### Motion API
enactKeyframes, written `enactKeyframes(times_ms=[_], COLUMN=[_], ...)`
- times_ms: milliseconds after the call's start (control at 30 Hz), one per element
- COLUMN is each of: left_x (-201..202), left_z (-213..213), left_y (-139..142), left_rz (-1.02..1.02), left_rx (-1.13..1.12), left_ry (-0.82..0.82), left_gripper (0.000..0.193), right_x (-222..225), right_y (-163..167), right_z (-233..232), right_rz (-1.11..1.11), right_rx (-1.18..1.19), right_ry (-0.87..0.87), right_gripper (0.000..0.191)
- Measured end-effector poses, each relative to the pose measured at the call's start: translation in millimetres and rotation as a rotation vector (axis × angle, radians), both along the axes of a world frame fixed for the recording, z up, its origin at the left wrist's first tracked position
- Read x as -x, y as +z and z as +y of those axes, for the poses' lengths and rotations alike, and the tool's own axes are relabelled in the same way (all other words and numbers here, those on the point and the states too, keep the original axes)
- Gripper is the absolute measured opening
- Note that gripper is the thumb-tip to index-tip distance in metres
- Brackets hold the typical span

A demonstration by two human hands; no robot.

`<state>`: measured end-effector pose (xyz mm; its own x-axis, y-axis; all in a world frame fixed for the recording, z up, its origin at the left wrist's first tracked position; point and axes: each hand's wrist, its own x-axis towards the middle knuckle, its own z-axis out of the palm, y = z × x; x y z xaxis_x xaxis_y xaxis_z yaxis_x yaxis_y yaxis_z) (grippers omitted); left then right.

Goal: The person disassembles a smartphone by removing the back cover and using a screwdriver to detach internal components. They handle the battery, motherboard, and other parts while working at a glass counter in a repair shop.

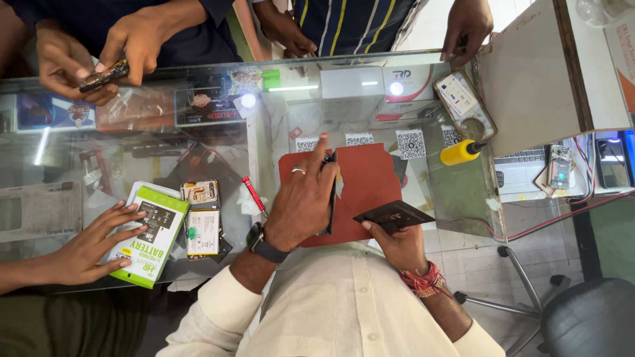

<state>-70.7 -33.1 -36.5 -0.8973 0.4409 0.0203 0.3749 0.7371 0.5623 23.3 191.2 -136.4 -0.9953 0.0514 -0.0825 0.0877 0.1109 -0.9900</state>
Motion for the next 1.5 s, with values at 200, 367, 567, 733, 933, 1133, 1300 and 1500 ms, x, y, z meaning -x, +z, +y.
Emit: enactKeyframes(times_ms=[200,367,567,733,933,1133,1300,1500], left_x=[4,3,-4,-10,-8,-3,-1,2], left_z=[12,24,31,20,5,-16,2,25], left_y=[-16,-26,-23,-23,-27,-28,-41,-53], left_rz=[0.197,0.093,0.126,0.099,0.104,0.288,0.325,0.446], left_rx=[-0.23,-0.166,-0.104,-0.15,-0.351,-0.224,-0.114,-0.095], left_ry=[-0.139,-0.01,0.06,0.11,0.021,-0.22,-0.329,-0.325], left_gripper=[0.066,0.057,0.058,0.063,0.046,0.04,0.042,0.025], right_x=[0,9,10,9,4,9,28,42], right_y=[7,48,88,86,79,77,71,53], right_z=[2,8,-22,-32,-34,-18,20,41], right_rz=[0.011,0.404,-0.047,0.04,0.138,0.155,0.311,0.33], right_rx=[0.022,-0.1,-0.357,-0.382,-0.576,-0.73,-0.651,-0.549], right_ry=[-0.025,0.261,0.261,0.205,0.128,0.013,0.06,0.017], right_gripper=[0.016,0.021,0.011,0.01,0.013,0.014,0.014,0.015])
